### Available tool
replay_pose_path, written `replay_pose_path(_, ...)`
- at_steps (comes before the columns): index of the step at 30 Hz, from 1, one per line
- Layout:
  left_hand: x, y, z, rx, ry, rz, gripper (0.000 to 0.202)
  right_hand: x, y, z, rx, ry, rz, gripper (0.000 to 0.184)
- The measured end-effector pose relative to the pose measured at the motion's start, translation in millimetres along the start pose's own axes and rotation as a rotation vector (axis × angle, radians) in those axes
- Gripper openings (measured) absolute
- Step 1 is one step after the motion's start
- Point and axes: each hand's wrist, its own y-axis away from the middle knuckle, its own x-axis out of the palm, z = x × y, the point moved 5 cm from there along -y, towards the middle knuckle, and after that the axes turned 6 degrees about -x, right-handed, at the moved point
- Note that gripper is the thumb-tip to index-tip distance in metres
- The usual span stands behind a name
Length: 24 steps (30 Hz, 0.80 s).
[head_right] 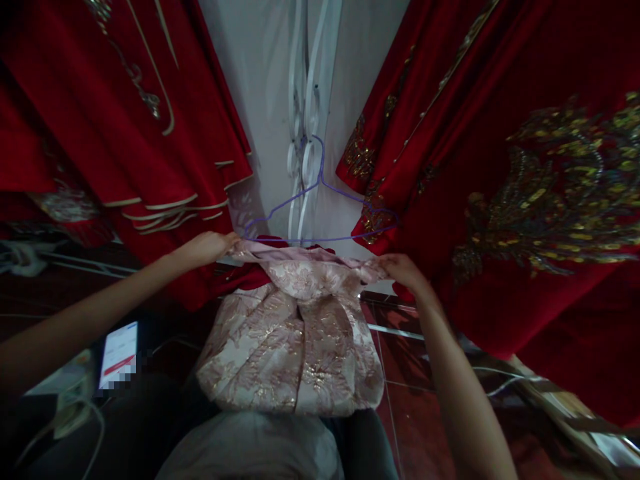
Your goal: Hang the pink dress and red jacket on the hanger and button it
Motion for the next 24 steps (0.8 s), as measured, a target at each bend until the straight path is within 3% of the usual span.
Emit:
replay_pose_path(2,0.9,11.9,-18.6,0.093,0.067,0.060,0.030,18.1,10.4,4.9,-0.033,0.002,0.138,0.030)
replay_pose_path(4,-9.2,18.2,-42.7,0.188,0.127,0.015,0.023,28.9,17.3,20.4,-0.141,0.046,0.148,0.034)
replay_pose_path(9,-47.2,3.8,-98.6,0.451,0.180,-0.371,0.023,47.6,27.2,64.8,-0.408,0.098,0.021,0.031)
replay_pose_path(12,-44.1,-21.4,-114.2,0.450,0.219,-0.440,0.026,55.2,30.8,72.7,-0.456,0.062,-0.117,0.030)
replay_pose_path(16,-21.8,-42.2,-127.7,0.432,0.270,-0.374,0.031,45.9,36.3,47.9,-0.363,-0.020,-0.382,0.033)
replay_pose_path(19,-17.9,-36.5,-130.1,0.414,0.330,-0.372,0.031,24.6,45.0,14.3,-0.220,-0.099,-0.561,0.036)
replay_pose_path(24,-31.2,-8.5,-120.1,0.440,0.378,-0.377,0.030,4.1,55.1,-8.5,-0.112,-0.104,-0.578,0.040)
